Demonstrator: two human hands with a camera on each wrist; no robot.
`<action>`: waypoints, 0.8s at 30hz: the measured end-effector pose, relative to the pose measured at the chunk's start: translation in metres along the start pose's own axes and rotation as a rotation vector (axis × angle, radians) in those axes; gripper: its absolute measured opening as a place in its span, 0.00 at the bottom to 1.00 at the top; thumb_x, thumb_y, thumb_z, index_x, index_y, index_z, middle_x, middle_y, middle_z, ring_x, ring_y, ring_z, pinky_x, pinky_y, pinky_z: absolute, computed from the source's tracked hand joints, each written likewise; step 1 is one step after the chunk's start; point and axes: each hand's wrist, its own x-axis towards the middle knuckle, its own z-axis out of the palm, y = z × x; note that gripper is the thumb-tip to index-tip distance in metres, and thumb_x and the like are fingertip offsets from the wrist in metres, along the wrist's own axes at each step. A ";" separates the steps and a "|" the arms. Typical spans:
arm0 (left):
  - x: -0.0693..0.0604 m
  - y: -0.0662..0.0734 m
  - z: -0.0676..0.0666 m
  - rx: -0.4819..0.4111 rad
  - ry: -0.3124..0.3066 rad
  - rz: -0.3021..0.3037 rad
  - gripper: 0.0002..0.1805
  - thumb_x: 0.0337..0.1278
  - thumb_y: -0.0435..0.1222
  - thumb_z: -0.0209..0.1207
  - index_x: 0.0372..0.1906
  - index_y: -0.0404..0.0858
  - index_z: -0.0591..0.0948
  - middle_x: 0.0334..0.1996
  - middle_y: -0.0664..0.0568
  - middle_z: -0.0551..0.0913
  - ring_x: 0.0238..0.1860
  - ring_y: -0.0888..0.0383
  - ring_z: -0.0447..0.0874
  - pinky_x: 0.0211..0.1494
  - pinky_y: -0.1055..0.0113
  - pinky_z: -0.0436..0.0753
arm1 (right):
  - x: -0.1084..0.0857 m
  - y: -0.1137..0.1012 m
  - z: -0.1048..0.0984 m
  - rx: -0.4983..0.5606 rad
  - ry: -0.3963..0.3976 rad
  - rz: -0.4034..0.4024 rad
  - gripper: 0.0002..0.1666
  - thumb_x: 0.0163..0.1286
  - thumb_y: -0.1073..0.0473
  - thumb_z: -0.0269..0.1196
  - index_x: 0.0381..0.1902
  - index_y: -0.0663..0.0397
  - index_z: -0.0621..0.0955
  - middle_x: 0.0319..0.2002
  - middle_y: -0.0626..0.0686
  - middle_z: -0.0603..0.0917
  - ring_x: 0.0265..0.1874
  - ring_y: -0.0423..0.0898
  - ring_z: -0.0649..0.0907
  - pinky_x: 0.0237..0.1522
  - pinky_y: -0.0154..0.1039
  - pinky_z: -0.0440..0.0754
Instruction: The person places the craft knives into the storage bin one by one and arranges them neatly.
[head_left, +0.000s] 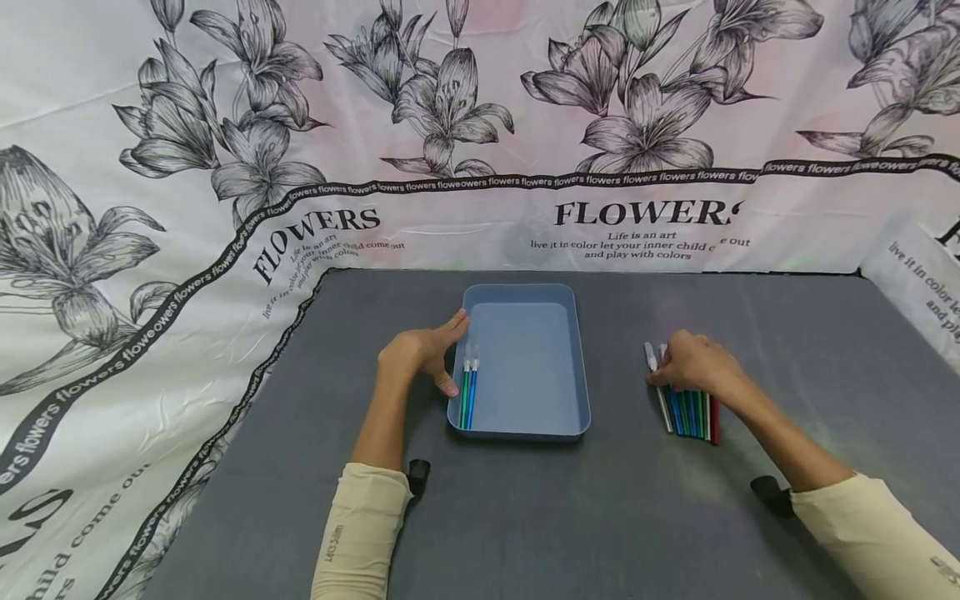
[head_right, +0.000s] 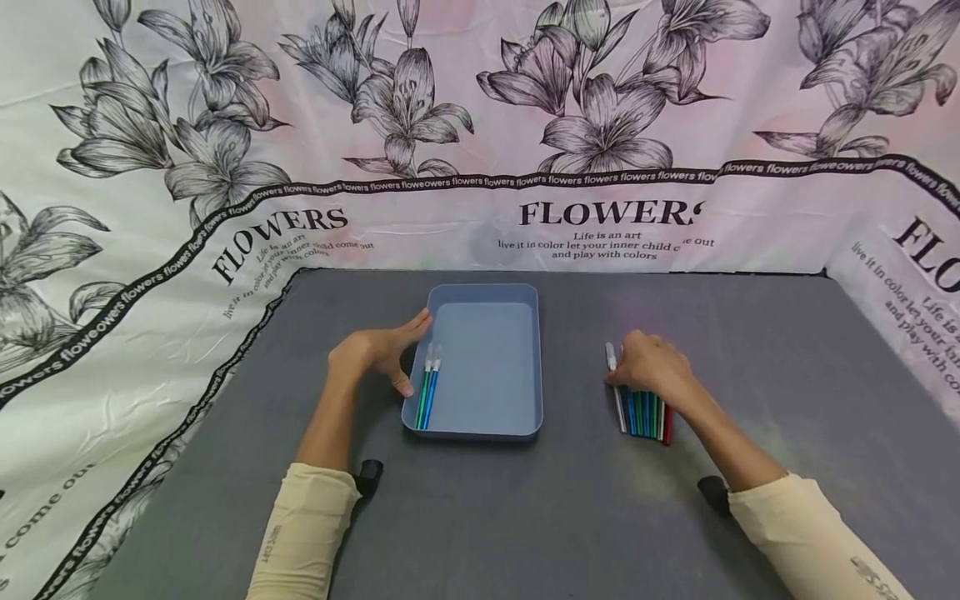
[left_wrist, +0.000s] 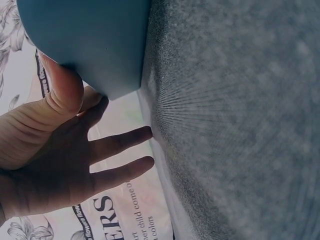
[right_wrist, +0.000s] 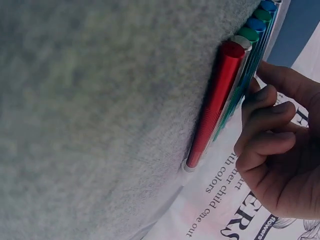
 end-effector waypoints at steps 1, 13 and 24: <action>0.000 0.000 0.000 -0.001 0.000 -0.002 0.71 0.50 0.48 0.77 0.86 0.56 0.36 0.86 0.62 0.26 0.87 0.45 0.47 0.82 0.39 0.61 | 0.000 0.001 0.000 0.003 -0.001 -0.005 0.27 0.69 0.54 0.70 0.11 0.46 0.74 0.11 0.43 0.68 0.15 0.39 0.65 0.22 0.36 0.61; 0.002 0.003 0.000 -0.006 0.007 -0.001 0.72 0.48 0.47 0.78 0.86 0.56 0.37 0.87 0.61 0.26 0.87 0.45 0.46 0.83 0.39 0.60 | -0.002 -0.007 -0.010 0.112 -0.015 -0.049 0.20 0.68 0.53 0.66 0.23 0.63 0.88 0.18 0.50 0.82 0.17 0.40 0.72 0.22 0.36 0.69; 0.003 0.003 0.000 0.011 0.014 -0.019 0.72 0.47 0.48 0.79 0.86 0.56 0.37 0.87 0.61 0.27 0.87 0.45 0.47 0.82 0.39 0.61 | -0.006 -0.055 -0.013 0.188 -0.011 -0.085 0.28 0.66 0.54 0.66 0.08 0.46 0.69 0.11 0.42 0.64 0.14 0.39 0.60 0.21 0.35 0.61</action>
